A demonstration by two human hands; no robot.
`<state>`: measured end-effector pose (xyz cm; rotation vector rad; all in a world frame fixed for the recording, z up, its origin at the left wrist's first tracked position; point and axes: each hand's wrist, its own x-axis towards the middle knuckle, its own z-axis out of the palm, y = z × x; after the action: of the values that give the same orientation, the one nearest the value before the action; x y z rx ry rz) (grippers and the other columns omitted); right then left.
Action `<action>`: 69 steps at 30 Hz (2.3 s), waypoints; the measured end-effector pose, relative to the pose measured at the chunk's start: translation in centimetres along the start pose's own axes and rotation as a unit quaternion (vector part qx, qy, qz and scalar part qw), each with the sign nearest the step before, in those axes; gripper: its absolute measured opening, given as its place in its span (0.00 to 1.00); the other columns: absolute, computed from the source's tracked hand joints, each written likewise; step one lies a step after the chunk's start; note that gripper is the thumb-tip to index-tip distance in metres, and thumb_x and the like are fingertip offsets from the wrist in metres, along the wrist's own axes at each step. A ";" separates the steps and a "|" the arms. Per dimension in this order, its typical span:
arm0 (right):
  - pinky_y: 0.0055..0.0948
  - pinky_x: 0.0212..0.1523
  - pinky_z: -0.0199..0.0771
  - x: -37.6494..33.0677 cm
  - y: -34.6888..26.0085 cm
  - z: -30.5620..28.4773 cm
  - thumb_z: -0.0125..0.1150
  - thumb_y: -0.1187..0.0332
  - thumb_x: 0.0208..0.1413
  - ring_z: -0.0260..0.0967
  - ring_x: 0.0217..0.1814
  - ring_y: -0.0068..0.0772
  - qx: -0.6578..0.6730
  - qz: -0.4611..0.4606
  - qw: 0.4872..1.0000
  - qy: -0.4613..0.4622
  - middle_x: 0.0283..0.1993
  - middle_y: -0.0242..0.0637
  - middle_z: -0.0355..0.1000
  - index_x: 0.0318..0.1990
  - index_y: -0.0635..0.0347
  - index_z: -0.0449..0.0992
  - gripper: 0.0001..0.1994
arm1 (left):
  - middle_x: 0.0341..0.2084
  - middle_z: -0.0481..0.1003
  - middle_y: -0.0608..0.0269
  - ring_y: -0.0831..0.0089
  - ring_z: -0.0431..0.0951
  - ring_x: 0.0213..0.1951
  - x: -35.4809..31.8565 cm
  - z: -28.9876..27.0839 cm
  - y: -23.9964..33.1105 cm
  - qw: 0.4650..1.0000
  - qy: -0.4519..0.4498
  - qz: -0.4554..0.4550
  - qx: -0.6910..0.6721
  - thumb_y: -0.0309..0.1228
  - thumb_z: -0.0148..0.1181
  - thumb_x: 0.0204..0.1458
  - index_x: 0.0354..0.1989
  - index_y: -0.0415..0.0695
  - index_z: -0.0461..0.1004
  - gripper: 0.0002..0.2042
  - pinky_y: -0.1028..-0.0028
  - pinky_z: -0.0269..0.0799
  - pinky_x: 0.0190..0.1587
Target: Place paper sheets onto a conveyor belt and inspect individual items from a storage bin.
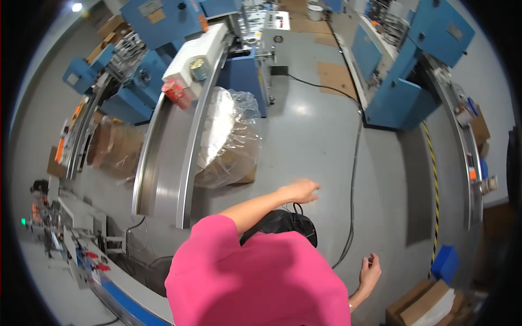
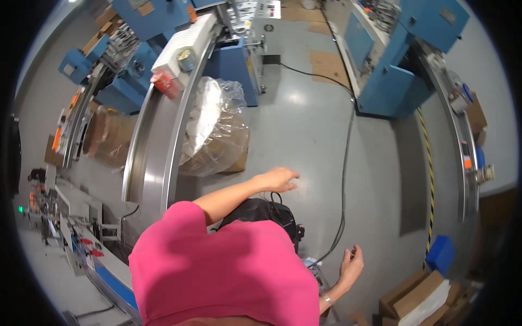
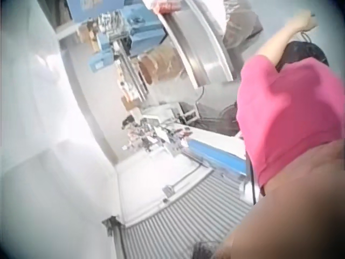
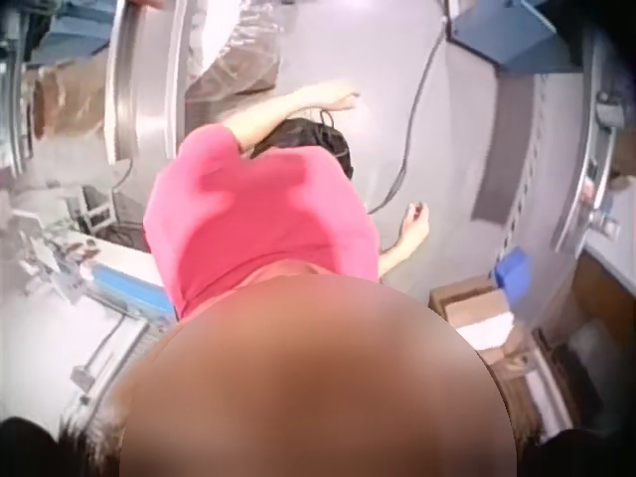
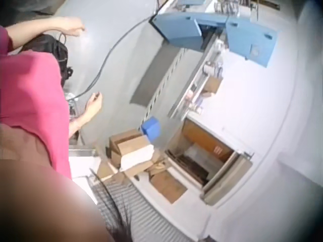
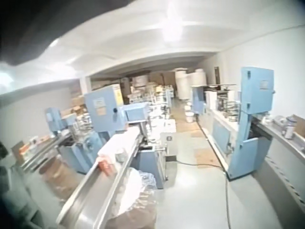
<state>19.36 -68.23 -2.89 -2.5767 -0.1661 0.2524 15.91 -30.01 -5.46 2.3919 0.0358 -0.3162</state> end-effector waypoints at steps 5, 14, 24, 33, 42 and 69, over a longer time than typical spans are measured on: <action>0.35 0.37 0.71 4.7 -0.4 -1.8 0.59 0.71 0.49 0.72 0.35 0.42 0.025 -0.044 0.999 -0.018 0.41 0.50 0.73 0.49 0.64 0.69 0.18 | 0.40 0.73 0.44 0.49 0.72 0.45 -2.3 0.0 -0.5 0.980 0.079 -0.182 0.025 0.39 0.57 0.48 0.46 0.39 0.70 0.20 0.58 0.67 0.47; 0.42 0.50 0.67 -2.6 18.0 -7.1 0.62 0.67 0.47 0.68 0.48 0.54 -0.046 0.192 0.980 0.018 0.46 0.54 0.70 0.51 0.68 0.68 0.24 | 0.40 0.74 0.45 0.51 0.72 0.46 15.3 9.9 10.8 0.996 -0.090 0.014 -0.011 0.41 0.54 0.50 0.45 0.40 0.71 0.19 0.59 0.68 0.47; 0.39 0.34 0.70 -8.9 23.1 -12.1 0.56 0.64 0.47 0.72 0.35 0.43 -0.053 0.436 0.878 0.191 0.32 0.45 0.74 0.33 0.59 0.74 0.09 | 0.34 0.76 0.46 0.57 0.78 0.38 29.3 28.6 35.3 0.851 -0.390 0.310 0.167 0.39 0.57 0.50 0.47 0.39 0.71 0.19 0.66 0.72 0.41; 0.38 0.48 0.67 -7.8 22.4 -18.2 0.58 0.59 0.49 0.68 0.47 0.47 0.260 0.395 0.797 0.376 0.47 0.43 0.71 0.49 0.58 0.71 0.21 | 0.33 0.77 0.51 0.63 0.78 0.36 32.9 43.7 47.1 0.635 -0.599 0.390 0.293 0.43 0.57 0.49 0.46 0.42 0.72 0.20 0.68 0.71 0.40; 0.42 0.38 0.70 -2.6 39.5 -25.8 0.61 0.62 0.46 0.70 0.39 0.48 0.109 0.584 0.733 0.331 0.37 0.44 0.72 0.44 0.57 0.69 0.18 | 0.38 0.75 0.49 0.51 0.73 0.42 42.5 57.6 65.9 0.567 -0.590 0.491 0.300 0.44 0.55 0.48 0.43 0.43 0.72 0.20 0.59 0.68 0.45; 0.38 0.41 0.70 -1.7 97.1 -46.0 0.55 0.61 0.48 0.70 0.40 0.49 0.242 0.476 0.772 0.344 0.37 0.46 0.73 0.43 0.60 0.73 0.17 | 0.37 0.74 0.48 0.53 0.73 0.41 53.4 84.1 104.2 0.595 -0.561 0.482 0.314 0.37 0.55 0.49 0.46 0.40 0.69 0.19 0.61 0.67 0.44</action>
<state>34.04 -173.91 -15.42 -1.8438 1.3122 -0.2835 61.23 -166.76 -9.90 1.9023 -2.1404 -1.3472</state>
